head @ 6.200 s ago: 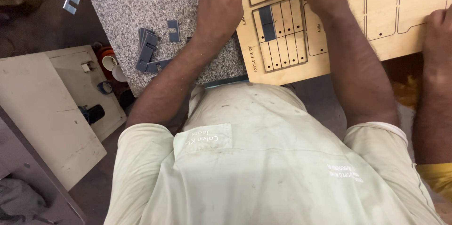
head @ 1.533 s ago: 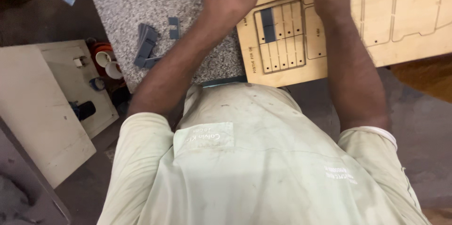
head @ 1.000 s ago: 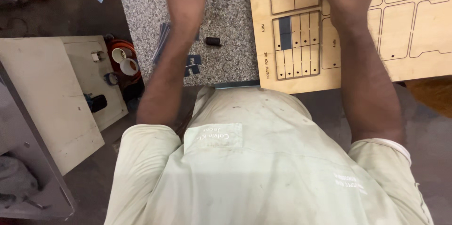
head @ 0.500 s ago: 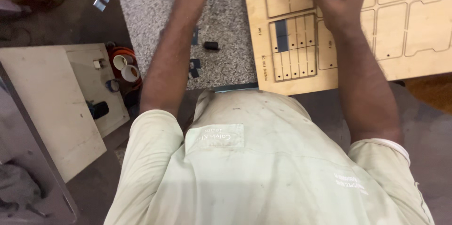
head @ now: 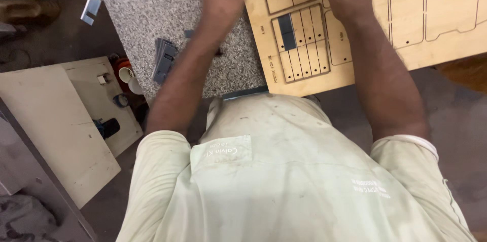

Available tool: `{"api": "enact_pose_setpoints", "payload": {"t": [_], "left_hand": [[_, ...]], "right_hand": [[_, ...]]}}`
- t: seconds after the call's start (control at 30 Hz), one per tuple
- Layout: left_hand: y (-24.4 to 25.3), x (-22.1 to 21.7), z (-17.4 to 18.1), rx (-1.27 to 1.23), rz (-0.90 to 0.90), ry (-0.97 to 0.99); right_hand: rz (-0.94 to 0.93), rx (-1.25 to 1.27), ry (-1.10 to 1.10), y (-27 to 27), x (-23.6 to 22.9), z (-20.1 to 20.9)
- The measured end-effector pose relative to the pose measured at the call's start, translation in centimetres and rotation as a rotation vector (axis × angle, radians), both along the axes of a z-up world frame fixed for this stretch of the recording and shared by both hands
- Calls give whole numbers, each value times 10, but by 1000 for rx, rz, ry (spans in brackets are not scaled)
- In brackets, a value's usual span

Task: The person places small dark rectangular components into slots on a wooden jig and uses a marker to draw lines on the jig. A second person briefly enters the frame to hand over additional components.

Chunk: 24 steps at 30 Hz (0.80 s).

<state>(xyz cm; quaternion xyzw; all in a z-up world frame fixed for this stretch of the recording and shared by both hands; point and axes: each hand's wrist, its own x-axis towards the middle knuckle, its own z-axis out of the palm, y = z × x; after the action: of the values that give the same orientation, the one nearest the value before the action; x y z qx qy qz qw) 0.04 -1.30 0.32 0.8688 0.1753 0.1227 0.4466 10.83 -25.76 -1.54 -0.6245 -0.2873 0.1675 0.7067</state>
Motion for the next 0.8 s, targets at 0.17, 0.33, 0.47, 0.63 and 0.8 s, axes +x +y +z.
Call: {"api": "enact_pose_setpoints", "payload": {"t": [0.17, 0.33, 0.47, 0.63, 0.8], "left_hand": [[-19, -1, 14, 92, -132, -130], [-23, -3, 24, 388, -198, -202], [-34, -14, 29, 563, -248, -246], [-49, -35, 24, 877, -252, -141], [-48, -44, 22, 980, -257, -67]], "right_hand": [[-11, 87, -103, -5, 6, -8], [-7, 67, -136, -6, 6, -14], [-15, 55, -82, -7, 4, -10], [42, 30, -57, -2, 0, -7], [95, 71, -28, 11, -3, 8]]}}
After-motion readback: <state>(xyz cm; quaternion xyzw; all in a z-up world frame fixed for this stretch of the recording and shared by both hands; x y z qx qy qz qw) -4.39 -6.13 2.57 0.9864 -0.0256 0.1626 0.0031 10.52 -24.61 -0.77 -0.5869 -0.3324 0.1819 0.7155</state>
